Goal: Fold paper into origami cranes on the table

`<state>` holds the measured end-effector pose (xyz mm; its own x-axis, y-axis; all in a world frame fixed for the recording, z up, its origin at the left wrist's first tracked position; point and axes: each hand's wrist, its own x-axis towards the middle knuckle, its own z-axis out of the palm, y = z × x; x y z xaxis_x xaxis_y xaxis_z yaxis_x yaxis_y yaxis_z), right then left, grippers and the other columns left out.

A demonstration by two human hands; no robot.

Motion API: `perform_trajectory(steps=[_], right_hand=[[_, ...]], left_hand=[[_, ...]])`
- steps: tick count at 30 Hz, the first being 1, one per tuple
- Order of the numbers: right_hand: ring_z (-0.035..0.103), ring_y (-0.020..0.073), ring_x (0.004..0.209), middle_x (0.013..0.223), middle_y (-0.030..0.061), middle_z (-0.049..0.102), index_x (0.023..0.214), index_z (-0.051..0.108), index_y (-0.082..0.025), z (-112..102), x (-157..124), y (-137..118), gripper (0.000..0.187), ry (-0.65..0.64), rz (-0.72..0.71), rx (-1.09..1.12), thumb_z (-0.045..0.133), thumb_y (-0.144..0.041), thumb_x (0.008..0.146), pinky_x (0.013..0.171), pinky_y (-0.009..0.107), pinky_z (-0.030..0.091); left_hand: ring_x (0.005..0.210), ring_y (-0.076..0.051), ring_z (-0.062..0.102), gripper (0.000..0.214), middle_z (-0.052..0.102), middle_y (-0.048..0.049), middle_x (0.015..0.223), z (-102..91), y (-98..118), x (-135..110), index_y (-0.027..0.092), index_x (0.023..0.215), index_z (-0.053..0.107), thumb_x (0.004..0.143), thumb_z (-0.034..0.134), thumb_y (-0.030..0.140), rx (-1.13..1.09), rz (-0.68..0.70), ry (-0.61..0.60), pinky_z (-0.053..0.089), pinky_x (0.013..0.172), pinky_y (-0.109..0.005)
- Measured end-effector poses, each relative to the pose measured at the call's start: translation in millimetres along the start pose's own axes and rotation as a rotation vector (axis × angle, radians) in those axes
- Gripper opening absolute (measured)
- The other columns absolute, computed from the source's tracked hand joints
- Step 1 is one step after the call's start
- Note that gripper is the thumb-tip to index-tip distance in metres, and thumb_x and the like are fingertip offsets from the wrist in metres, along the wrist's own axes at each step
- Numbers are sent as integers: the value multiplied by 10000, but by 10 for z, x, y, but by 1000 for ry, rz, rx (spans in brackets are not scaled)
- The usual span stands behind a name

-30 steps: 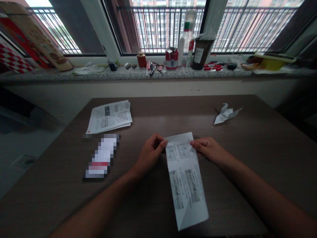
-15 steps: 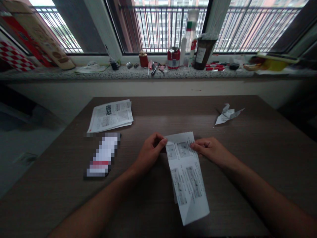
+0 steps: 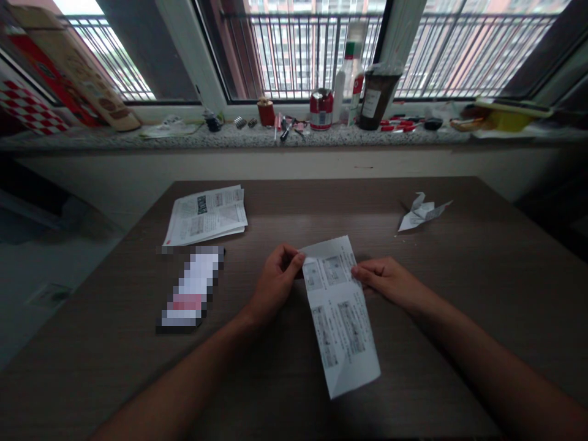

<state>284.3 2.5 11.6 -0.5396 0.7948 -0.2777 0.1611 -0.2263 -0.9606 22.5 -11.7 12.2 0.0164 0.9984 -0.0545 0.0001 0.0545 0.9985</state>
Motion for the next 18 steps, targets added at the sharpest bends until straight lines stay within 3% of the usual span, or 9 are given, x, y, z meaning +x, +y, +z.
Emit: perform_trajectory(steps=[10,18], right_hand=[[700,177,736,853,70,786,849,782,-195,-9,10,-23,377,24,2,-32,723,-564,894,698,319,563],[681,170,696,802,73,765,843,773,-179,-5,-3,-5,464,9,0,-31,681,-629,905,664,309,555]], left_hand=[[828,-184,694,269,678,-17,881,-2,-22,1,194,880,546,933,698,410,-18,-28,-6,569,739,-282],[820,-184,683,265,675,-21,881,-27,16,4,194,891,550,944,685,415,5,-18,24,576,761,-301]])
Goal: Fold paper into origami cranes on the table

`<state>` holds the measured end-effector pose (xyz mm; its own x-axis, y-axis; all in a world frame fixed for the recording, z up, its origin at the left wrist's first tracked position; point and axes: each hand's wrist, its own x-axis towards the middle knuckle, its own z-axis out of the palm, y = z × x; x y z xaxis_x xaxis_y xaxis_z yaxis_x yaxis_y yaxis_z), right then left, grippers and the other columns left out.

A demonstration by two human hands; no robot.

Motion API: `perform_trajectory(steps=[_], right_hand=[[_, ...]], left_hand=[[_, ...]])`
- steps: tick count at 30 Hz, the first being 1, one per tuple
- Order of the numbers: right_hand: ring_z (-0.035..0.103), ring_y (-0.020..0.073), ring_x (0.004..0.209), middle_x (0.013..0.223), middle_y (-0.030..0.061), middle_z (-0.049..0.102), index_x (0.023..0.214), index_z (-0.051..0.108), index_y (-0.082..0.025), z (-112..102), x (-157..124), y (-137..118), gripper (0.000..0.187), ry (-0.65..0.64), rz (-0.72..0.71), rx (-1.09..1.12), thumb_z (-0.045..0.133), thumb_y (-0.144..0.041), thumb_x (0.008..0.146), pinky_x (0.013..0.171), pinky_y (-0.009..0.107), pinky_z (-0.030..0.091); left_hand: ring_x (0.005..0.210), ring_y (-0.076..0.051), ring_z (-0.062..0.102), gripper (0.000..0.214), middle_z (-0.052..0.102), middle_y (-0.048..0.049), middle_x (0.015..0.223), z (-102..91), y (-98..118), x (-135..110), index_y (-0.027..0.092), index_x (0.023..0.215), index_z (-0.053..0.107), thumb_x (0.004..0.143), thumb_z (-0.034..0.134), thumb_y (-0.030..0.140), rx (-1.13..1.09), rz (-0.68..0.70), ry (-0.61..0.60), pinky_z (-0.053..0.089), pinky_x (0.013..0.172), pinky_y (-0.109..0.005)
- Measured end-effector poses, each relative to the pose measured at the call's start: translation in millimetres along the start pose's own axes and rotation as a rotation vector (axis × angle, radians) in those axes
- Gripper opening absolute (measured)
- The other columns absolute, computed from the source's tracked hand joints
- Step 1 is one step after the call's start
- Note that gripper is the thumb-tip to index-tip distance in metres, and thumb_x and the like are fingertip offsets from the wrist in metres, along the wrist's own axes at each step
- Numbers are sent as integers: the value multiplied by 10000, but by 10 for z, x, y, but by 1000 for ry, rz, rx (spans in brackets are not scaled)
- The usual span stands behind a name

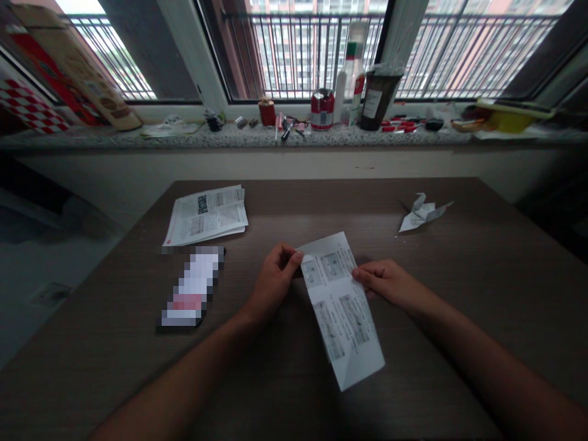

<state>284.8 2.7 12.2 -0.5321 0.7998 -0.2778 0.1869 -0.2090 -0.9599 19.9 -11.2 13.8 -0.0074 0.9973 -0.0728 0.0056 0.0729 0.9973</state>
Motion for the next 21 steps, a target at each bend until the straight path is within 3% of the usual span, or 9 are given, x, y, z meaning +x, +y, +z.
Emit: perform_trajectory(steps=[9,21], right_hand=[[672,179,745,874,86,778,874,784,-186,5,-20,-43,387,10,10,-91,685,-557,926,669,306,526],[581,151,642,736,48,702,804,773,-184,-12,16,-11,341,46,-17,-177,678,-492,917,597,288,453]], left_hand=[[828,-196,707,271,698,-34,906,7,-20,14,192,893,553,929,702,415,-43,-6,6,590,791,-331],[814,-199,726,287,722,-44,911,8,-19,23,181,891,557,912,723,413,-97,-20,-7,593,778,-324]])
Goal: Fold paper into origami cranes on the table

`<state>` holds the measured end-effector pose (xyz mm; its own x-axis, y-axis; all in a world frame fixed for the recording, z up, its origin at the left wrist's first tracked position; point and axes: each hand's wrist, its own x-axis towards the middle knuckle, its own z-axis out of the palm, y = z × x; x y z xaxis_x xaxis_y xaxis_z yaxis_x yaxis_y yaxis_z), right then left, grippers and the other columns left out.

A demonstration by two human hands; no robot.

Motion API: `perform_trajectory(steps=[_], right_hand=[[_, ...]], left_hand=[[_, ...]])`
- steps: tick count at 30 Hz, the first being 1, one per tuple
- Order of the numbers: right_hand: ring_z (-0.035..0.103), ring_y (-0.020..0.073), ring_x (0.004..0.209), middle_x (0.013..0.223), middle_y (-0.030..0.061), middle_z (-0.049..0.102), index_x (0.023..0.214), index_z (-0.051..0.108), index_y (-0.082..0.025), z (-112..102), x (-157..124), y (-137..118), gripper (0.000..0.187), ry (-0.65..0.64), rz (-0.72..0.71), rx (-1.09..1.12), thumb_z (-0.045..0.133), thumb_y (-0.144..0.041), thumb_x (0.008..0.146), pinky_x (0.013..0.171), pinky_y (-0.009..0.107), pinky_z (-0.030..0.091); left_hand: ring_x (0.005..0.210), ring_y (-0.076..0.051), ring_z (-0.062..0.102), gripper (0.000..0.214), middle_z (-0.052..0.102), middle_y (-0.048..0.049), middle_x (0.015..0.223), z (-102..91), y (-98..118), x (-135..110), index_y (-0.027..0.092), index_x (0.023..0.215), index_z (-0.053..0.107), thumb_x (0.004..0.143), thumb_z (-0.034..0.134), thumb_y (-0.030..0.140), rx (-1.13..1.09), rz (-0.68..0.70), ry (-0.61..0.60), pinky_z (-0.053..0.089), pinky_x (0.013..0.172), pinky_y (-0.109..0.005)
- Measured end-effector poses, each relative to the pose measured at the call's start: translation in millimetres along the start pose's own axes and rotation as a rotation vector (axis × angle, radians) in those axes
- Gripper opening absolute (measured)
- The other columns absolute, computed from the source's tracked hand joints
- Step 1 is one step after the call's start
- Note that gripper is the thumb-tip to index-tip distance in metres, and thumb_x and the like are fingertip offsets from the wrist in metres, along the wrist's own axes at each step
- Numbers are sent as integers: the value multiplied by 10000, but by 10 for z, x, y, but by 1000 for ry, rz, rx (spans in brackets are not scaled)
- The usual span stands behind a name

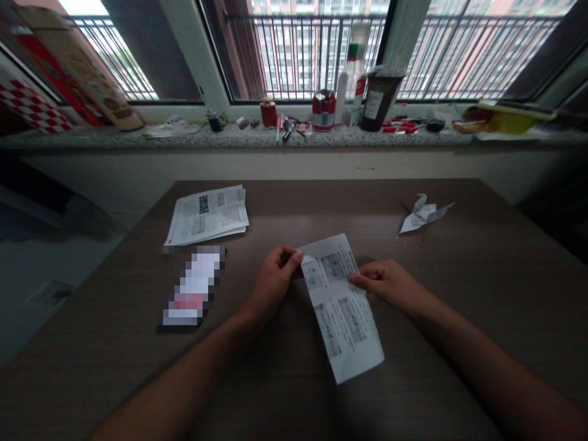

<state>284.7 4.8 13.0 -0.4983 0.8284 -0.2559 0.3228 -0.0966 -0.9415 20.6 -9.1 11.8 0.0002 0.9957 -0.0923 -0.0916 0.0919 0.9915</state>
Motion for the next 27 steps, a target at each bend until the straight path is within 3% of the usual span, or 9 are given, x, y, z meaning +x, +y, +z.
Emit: perform_trajectory(steps=[13,20,27], right_hand=[[594,161,654,719,45,681,786,719,-174,-63,7,40,394,33,-37,-54,655,-532,939,595,295,448],[668,187,716,859,85,743,952,730,-177,-49,0,8,422,89,-6,81,629,-587,950,595,298,504],[619,164,652,763,56,702,887,727,-178,-81,-13,13,424,65,-8,-28,609,-577,967,553,281,459]], left_hand=[[823,-203,732,261,715,-41,906,10,11,-11,185,888,543,903,721,376,-31,-18,-19,613,799,-353],[812,-200,731,232,737,-45,946,-12,-18,14,211,915,509,925,684,364,-50,-83,-112,603,753,-339],[836,-214,702,143,712,-41,881,-96,27,47,201,871,598,900,661,327,191,13,-152,571,752,-322]])
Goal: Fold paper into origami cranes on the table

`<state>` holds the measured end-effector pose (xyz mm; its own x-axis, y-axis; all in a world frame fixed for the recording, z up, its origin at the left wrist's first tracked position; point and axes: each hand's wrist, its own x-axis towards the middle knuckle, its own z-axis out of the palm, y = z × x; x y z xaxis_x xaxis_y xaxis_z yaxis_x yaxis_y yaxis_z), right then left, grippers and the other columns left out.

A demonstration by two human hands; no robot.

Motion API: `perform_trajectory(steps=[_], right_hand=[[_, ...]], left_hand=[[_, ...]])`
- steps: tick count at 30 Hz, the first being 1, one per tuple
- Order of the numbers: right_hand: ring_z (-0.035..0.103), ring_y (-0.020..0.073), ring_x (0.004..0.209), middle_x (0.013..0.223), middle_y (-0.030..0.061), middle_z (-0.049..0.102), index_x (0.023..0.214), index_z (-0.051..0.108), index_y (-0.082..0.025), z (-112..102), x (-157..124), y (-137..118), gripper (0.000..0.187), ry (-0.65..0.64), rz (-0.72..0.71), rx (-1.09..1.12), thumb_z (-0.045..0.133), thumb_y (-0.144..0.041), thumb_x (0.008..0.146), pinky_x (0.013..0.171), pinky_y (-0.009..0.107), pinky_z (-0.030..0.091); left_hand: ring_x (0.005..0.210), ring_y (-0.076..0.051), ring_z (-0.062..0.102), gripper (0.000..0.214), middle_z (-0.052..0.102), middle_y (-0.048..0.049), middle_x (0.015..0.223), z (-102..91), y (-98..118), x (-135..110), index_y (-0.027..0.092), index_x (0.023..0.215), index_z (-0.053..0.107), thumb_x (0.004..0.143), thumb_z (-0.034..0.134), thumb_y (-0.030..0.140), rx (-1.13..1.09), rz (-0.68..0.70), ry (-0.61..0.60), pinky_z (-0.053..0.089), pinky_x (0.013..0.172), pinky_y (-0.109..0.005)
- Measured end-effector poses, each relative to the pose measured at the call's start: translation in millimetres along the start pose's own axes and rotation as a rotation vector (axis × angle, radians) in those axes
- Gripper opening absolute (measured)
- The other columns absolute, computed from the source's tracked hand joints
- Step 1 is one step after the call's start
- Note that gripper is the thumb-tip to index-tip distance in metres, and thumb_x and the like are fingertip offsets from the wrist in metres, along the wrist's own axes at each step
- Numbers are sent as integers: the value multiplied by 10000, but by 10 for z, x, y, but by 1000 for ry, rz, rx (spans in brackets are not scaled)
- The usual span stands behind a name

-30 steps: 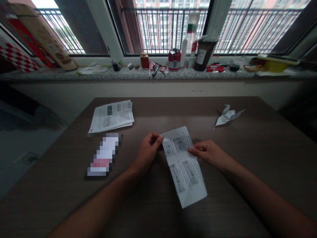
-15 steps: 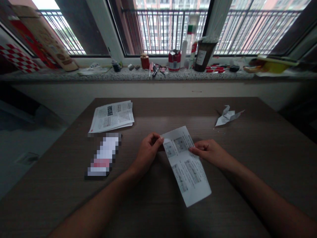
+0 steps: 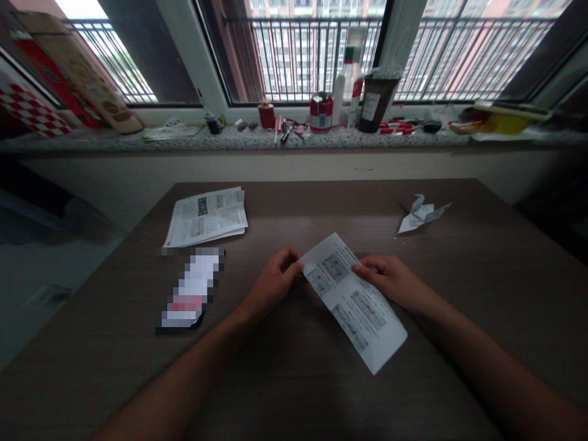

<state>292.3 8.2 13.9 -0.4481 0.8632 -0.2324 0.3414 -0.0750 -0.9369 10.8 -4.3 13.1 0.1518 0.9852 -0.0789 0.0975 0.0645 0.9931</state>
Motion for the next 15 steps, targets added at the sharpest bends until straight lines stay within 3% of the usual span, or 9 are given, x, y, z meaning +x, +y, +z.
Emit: perform_trajectory(steps=[6,11,15], right_hand=[[593,153,639,759,45,694,892,736,-183,77,-9,-46,367,-97,-48,-143,587,-501,997,543,276,431],[595,155,641,765,48,702,886,740,-176,161,-21,-87,355,-178,-53,-223,568,-461,1010,535,275,417],[587,153,653,774,44,691,910,737,-173,188,-30,-89,354,-181,-69,-267,561,-463,1013,543,274,408]], left_hand=[[891,-235,712,215,751,-83,997,-18,100,10,219,1024,721,950,650,408,154,105,-57,547,743,-316],[826,-218,709,246,754,-68,933,46,125,-8,219,987,755,972,645,439,218,116,-199,535,710,-304],[771,-209,691,268,732,-55,856,80,78,-21,212,938,745,981,632,451,236,103,-216,521,665,-294]])
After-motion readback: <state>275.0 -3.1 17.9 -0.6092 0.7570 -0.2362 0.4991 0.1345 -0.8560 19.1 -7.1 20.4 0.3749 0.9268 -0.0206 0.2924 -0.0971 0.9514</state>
